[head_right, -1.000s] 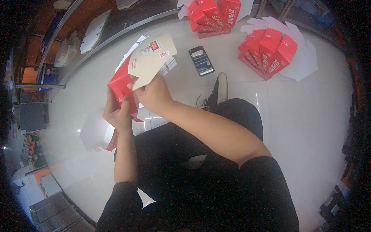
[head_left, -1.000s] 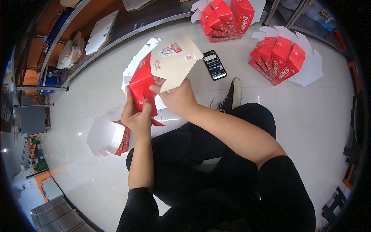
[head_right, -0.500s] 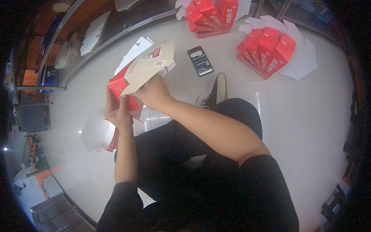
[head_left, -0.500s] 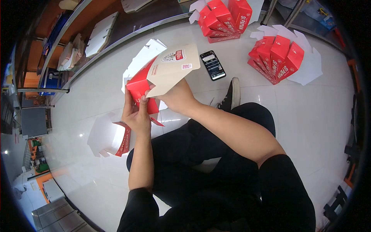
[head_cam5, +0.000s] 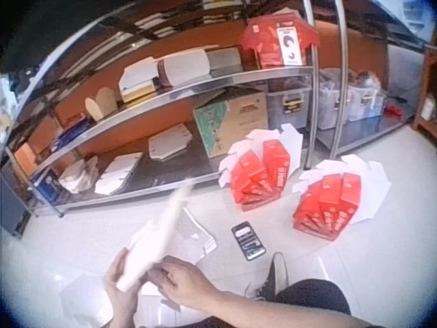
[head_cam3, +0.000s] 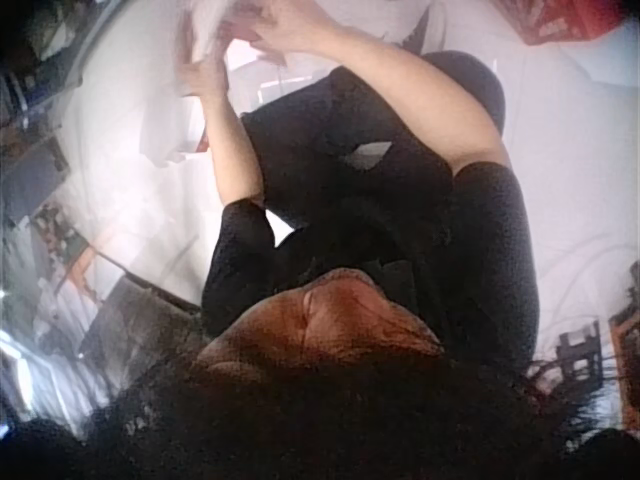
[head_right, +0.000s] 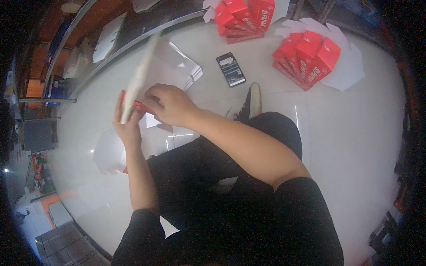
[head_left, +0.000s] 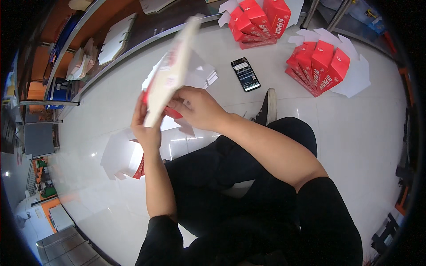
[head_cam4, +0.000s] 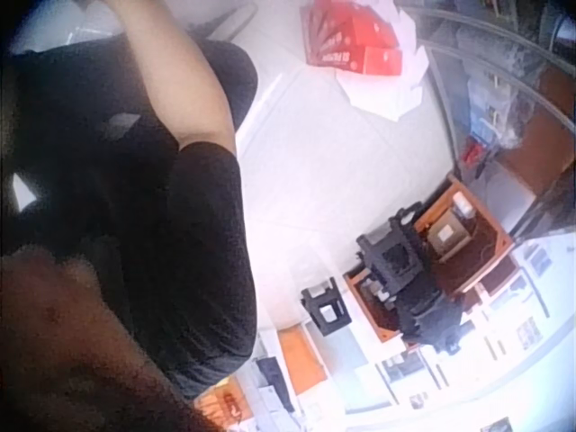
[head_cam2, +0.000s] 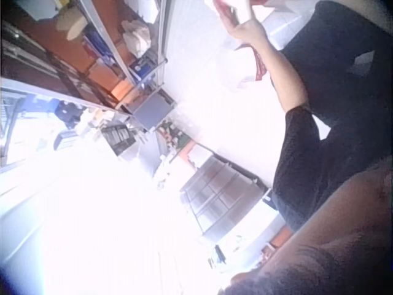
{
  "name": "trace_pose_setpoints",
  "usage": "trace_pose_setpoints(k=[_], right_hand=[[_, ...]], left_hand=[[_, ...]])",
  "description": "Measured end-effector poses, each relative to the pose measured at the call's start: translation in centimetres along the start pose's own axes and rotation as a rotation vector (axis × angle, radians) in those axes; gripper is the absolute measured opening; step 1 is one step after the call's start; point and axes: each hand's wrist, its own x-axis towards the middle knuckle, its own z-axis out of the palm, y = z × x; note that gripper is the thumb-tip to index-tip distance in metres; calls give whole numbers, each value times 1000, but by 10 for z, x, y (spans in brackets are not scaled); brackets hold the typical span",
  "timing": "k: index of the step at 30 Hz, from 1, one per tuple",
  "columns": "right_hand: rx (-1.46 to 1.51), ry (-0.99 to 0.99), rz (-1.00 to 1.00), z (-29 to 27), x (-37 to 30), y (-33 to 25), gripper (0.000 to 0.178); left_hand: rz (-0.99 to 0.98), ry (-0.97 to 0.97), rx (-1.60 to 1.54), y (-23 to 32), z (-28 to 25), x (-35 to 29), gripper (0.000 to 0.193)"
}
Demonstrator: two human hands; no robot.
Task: The person sits on the floor and assembles small red and white cardboard boxes by folding the flat pieces and tucking the flaps into place. They handle the boxes one by one, stacking the completed ones on the floor.
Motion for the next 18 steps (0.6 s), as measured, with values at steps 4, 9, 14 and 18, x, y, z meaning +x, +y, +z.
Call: trace_pose_setpoints(k=[4, 9, 14, 18], right_hand=[[-266, -132, -190, -5, -10, -7, 20], [-489, -167, -376, 3, -17, 1, 16], [-341, 75, -400, 10, -10, 4, 8], [-243, 189, -105, 7, -12, -2, 9]], left_hand=[[-212, 321, -389, -8, -17, 11, 61], [-278, 360, -641, -36, -33, 17, 59], [-322, 314, -553, -32, -12, 6, 63], [-266, 330, -408, -1, 22, -4, 70]])
